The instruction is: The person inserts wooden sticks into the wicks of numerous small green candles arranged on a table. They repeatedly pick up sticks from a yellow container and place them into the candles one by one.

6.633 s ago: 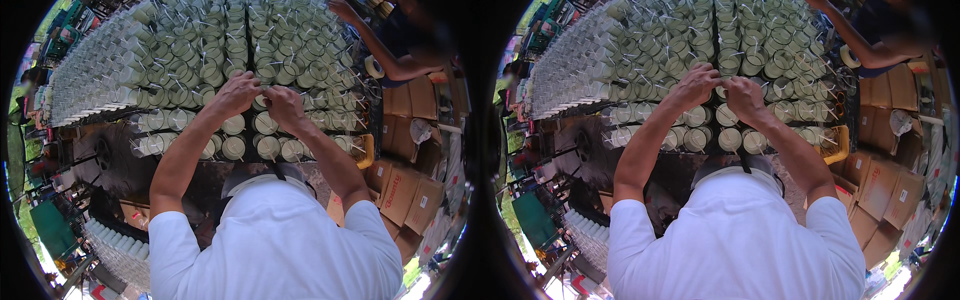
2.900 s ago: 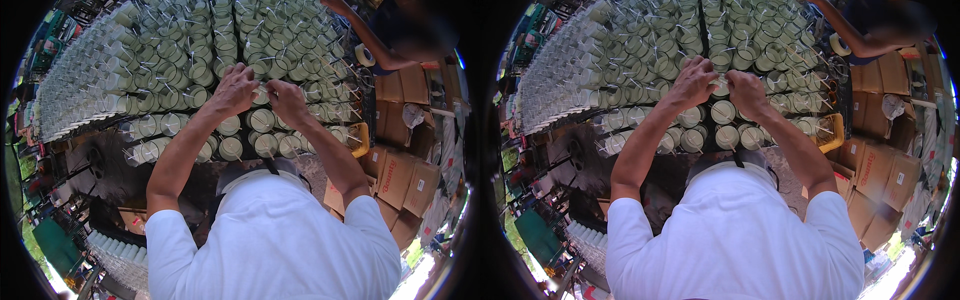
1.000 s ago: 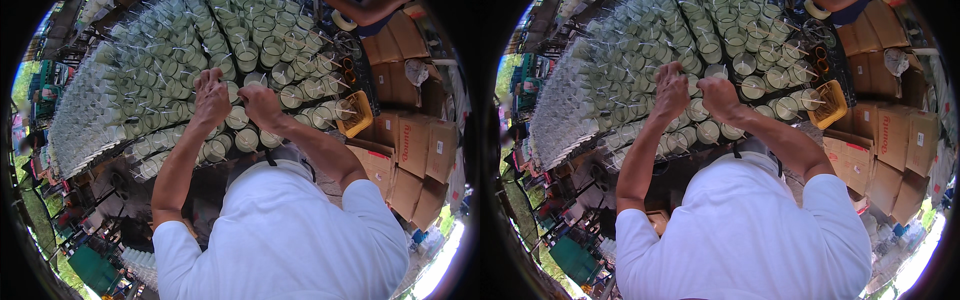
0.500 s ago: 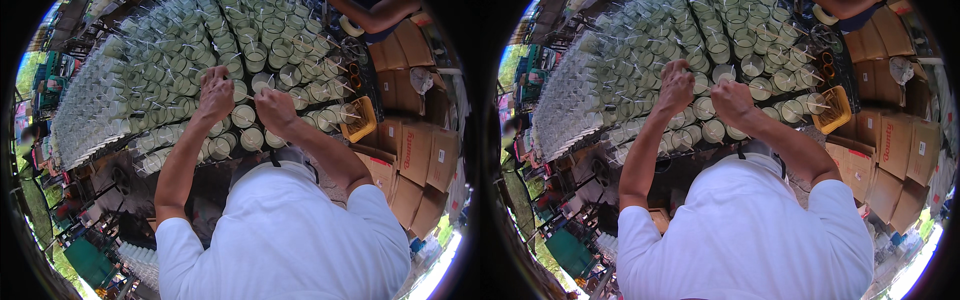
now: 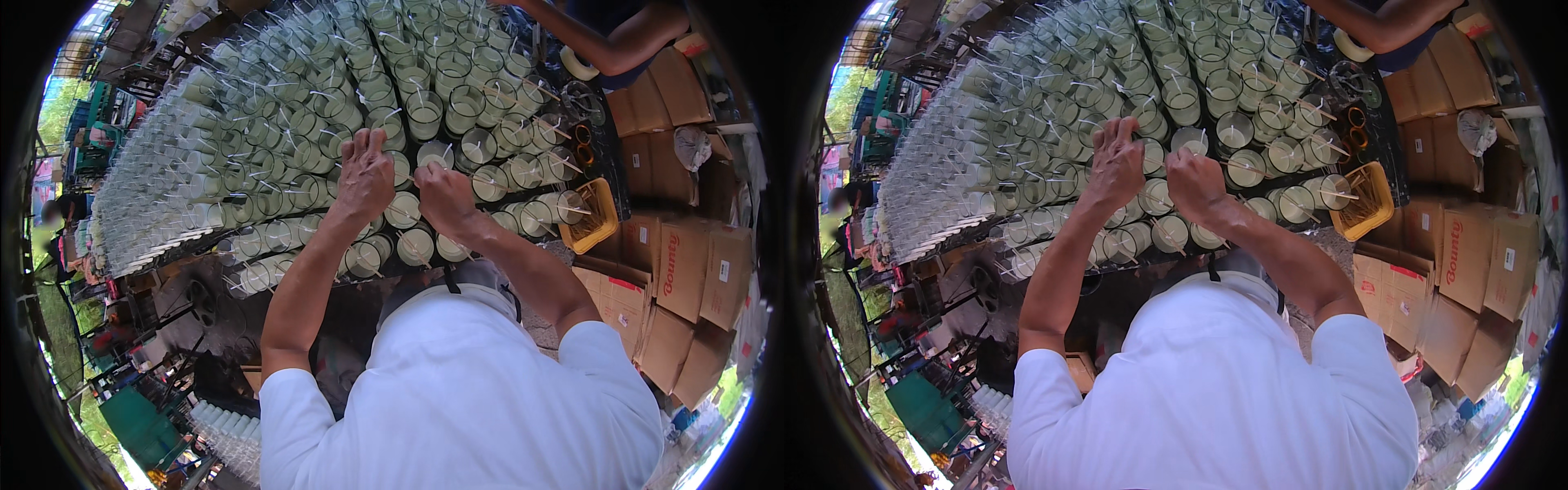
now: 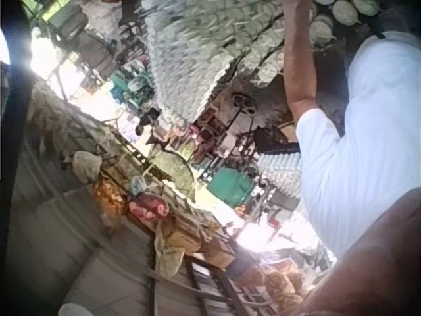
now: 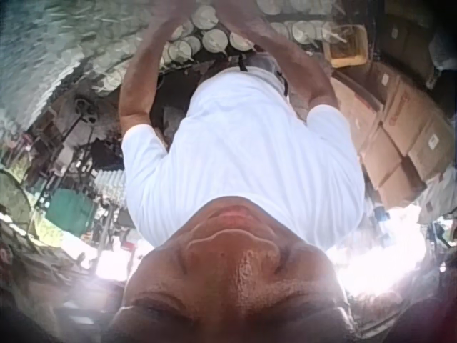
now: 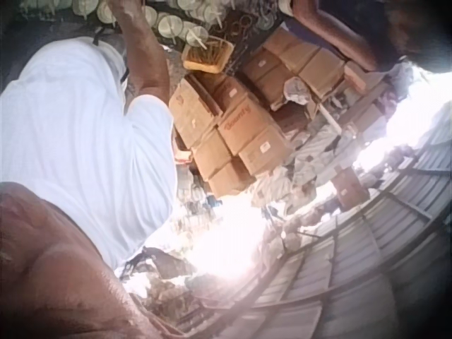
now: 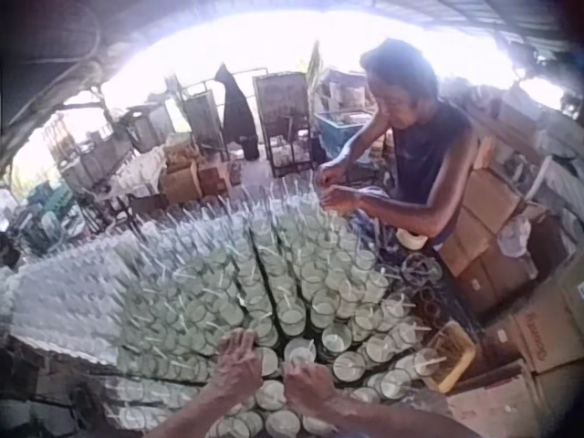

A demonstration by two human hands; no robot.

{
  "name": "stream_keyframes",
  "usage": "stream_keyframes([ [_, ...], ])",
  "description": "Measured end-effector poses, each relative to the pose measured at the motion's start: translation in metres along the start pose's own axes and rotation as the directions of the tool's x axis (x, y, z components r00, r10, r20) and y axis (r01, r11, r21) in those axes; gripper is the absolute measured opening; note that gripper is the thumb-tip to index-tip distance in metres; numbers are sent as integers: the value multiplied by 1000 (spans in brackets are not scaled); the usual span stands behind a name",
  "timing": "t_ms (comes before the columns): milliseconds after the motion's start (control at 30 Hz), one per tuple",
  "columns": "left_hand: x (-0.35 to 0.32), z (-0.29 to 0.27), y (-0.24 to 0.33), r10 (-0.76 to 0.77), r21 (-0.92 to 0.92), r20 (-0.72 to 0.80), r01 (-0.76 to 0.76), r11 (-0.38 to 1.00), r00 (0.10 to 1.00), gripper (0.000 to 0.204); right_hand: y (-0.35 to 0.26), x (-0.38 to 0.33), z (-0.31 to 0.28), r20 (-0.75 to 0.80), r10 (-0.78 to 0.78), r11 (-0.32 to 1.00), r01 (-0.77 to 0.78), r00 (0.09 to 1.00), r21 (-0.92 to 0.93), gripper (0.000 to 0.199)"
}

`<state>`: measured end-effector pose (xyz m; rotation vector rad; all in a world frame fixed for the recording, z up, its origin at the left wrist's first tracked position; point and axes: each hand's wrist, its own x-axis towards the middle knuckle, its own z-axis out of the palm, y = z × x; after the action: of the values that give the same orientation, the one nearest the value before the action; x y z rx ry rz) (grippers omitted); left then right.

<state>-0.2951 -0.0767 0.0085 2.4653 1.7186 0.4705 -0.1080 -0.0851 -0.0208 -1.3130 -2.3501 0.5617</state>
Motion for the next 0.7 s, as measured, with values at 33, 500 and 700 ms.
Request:
stream_keyframes([
  [33, 1, 0, -1, 8, -19, -6, -8, 1000, 1000, 13, -1, 4, -1, -8, -12, 1000, 12, 1000, -11, 10],
  [500, 8, -13, 9, 4, 23, 184, -9, 1000, 983, 12, 0, 9, 3, -85, -7, 1000, 7, 996, -2, 7],
  [700, 6, -6, 7, 20, 30, 121, -24, 999, 992, 11, 14, 9, 9, -190, -91, 995, 84, 977, -45, 8],
])
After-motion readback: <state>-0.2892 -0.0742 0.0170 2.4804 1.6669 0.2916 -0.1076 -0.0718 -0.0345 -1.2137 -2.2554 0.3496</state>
